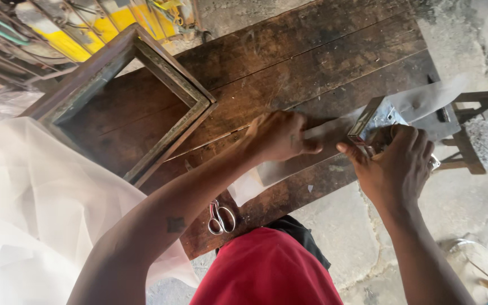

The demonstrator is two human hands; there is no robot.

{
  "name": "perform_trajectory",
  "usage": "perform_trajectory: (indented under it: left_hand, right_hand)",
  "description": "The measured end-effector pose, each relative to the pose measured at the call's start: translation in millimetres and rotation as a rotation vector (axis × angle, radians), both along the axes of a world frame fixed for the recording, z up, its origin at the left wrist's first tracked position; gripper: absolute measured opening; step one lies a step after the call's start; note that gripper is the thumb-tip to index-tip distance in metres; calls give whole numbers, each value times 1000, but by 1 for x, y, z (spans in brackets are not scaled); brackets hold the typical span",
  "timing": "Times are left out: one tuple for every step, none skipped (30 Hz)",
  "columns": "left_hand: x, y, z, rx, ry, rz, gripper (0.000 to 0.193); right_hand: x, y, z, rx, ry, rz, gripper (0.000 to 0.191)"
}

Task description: The person folds a white translucent fabric strip on a wooden workbench and uses a handheld stapler to attach it to a wooden frame. The person repeatedly folds the fabric and staples it along the edge.

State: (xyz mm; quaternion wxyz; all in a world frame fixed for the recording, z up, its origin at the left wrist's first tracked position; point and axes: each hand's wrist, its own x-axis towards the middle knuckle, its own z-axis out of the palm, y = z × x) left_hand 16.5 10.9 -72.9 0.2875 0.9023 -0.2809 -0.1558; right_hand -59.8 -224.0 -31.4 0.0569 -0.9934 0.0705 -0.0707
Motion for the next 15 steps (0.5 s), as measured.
perform_trajectory:
  left_hand:
    - [-4, 7, 13, 151, 21, -16, 58]
    - [-9, 12, 25, 302, 44, -24, 65]
    - [-19, 15, 37, 370, -81, 33, 64]
    - [-31, 17, 47, 439, -206, 85, 64]
    - [-42, 17, 56, 506, -334, 133, 65]
    - [-54, 15, 63, 530, -336, 143, 68]
    - [-66, 11, 67, 552, -339, 152, 71]
    - [-71, 9, 70, 575, -348, 162, 73]
    - [-73, 9, 69, 552, -359, 203, 69]
    - [-77, 9, 68, 525, -360, 242, 65]
    - [-78, 10, 65, 500, -367, 283, 62]
    - [-76, 13, 61, 479, -384, 288, 71]
    - [-75, 15, 58, 455, -394, 289, 80]
    - [-76, 16, 54, 431, -393, 290, 90]
    - [-77, 16, 51, 397, -397, 303, 88]
  right_hand:
    - [3, 2, 0, 1, -14, 21, 95]
    - [5, 3, 0, 4, -7, 22, 94]
    - [4, 2, 0, 7, 6, 24, 92]
    - [5, 2, 0, 10, 19, 24, 90]
    - [7, 2, -2, 6, -15, 67, 94]
    - [8, 1, -2, -2, -46, 105, 97]
    - [9, 0, -3, -11, -79, 142, 100]
    - [12, 0, -5, 12, -59, 120, 97]
    - [13, 0, -6, 33, -32, 94, 94]
    - [11, -1, -7, 50, 5, 68, 92]
    - [11, -1, -7, 50, -6, 89, 94]
    - [12, -1, -8, 52, -28, 105, 96]
    - [11, -1, -8, 51, -42, 120, 98]
    - [9, -2, -7, 53, -22, 108, 97]
    - [10, -1, -7, 58, -8, 99, 97]
